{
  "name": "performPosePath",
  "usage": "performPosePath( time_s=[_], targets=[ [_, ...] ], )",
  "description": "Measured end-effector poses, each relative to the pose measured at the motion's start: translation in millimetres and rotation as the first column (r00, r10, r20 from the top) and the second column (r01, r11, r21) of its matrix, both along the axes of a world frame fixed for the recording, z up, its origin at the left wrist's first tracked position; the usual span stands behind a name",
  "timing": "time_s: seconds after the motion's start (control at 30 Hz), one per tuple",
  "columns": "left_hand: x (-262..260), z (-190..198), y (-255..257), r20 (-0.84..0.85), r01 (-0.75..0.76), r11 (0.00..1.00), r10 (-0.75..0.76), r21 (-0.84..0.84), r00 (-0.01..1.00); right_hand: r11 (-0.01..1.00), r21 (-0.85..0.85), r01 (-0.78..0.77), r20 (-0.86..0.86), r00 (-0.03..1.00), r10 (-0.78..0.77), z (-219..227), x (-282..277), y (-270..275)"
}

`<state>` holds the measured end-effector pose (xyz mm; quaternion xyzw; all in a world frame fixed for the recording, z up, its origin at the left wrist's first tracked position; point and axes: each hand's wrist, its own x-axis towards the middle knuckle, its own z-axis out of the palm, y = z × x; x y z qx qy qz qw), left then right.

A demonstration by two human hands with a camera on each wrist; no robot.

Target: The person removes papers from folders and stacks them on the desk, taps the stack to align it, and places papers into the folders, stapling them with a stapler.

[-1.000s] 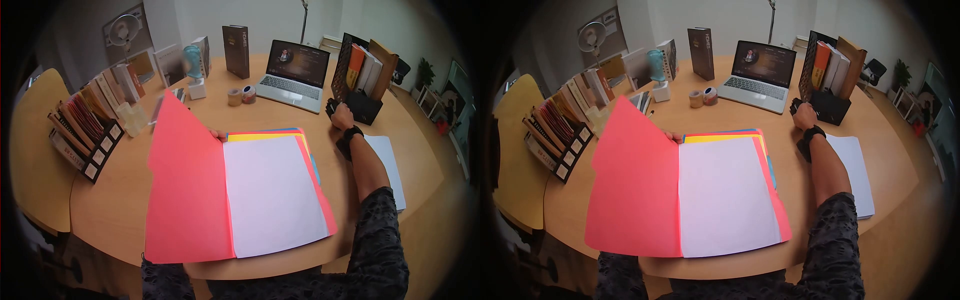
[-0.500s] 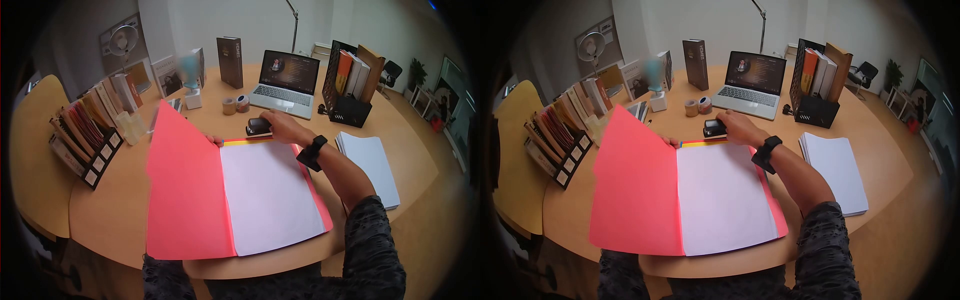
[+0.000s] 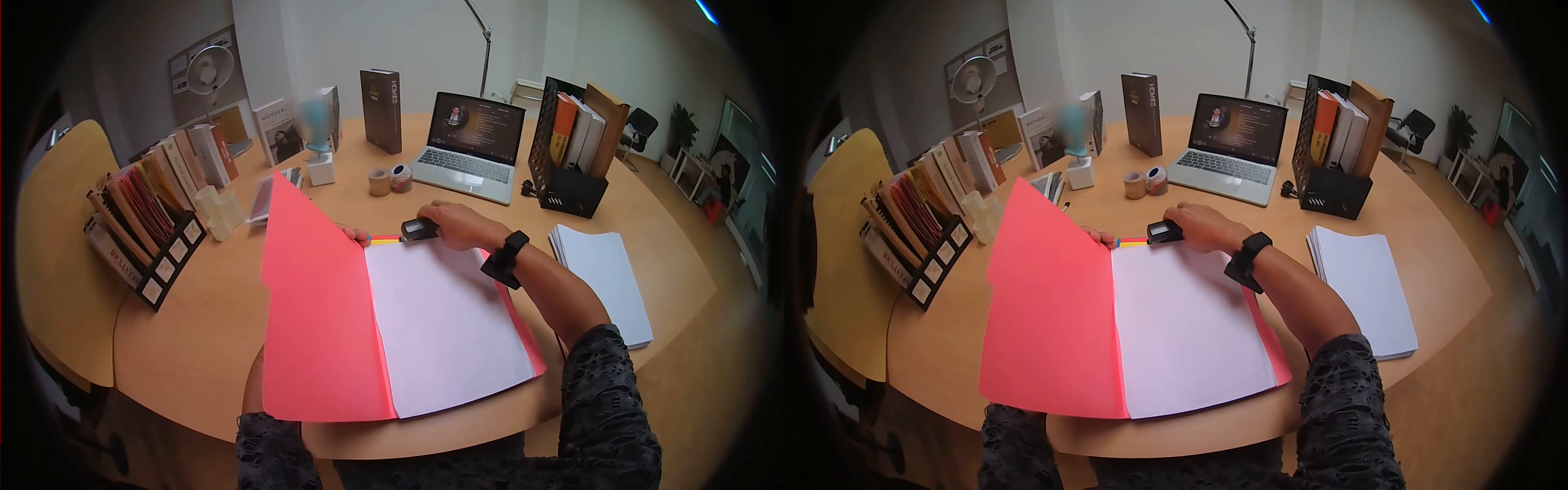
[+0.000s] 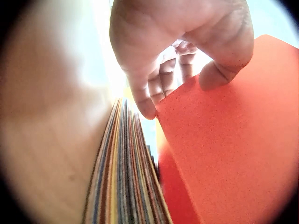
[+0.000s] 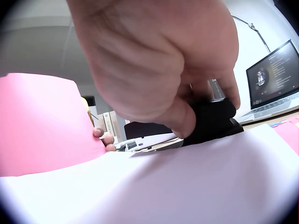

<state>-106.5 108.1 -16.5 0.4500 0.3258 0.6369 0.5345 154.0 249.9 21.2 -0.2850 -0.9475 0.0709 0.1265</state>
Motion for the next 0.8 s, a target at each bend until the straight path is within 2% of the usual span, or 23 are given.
performPosePath(
  time_s=[0.07,0.1,0.17,0.23,0.3,0.37,0.5,0.63,0.73,0.8],
  targets=[
    [-8,0,10,-0.069,-0.015,0.983,0.002,-0.185,0.998,1.0,-0.011,-0.006,0.011,1.0,0.006,1,0,-2],
    [-17,-8,23,-0.071,-0.014,0.983,0.001,-0.185,0.997,1.0,-0.017,-0.011,0.016,1.0,0.011,2,0,-3],
    [-30,-20,45,0.065,0.048,0.867,-0.018,-0.495,0.998,1.0,-0.024,-0.016,0.021,1.0,0.017,3,-2,-4],
    [-32,-24,46,0.059,0.044,0.88,-0.018,-0.473,0.998,0.999,-0.044,-0.004,0.049,0.999,0.006,4,-2,-5],
    [-22,-13,32,0.055,0.04,0.893,-0.016,-0.449,0.998,0.998,-0.055,-0.004,0.06,0.998,0.007,7,-2,-7],
    [-6,1,13,-0.06,-0.059,0.955,0.043,-0.292,0.997,0.998,-0.065,-0.002,0.071,0.997,0.007,8,-2,-7],
    [-6,-12,25,-0.051,-0.107,0.929,0.095,-0.354,0.994,0.997,-0.073,-0.04,0.099,0.994,0.047,5,-3,-1],
    [-8,-24,27,-0.092,-0.13,0.959,0.11,-0.253,0.99,0.991,-0.063,-0.115,0.067,0.991,0.119,4,-5,-3],
    [-9,-29,27,-0.122,-0.145,0.974,0.124,-0.176,0.985,0.986,-0.157,-0.063,0.112,0.99,0.082,21,-8,-22],
    [-10,-28,29,-0.131,-0.148,0.977,0.129,-0.151,0.983,0.986,-0.149,-0.075,0.113,0.989,0.092,18,-10,-18]
  ],
)
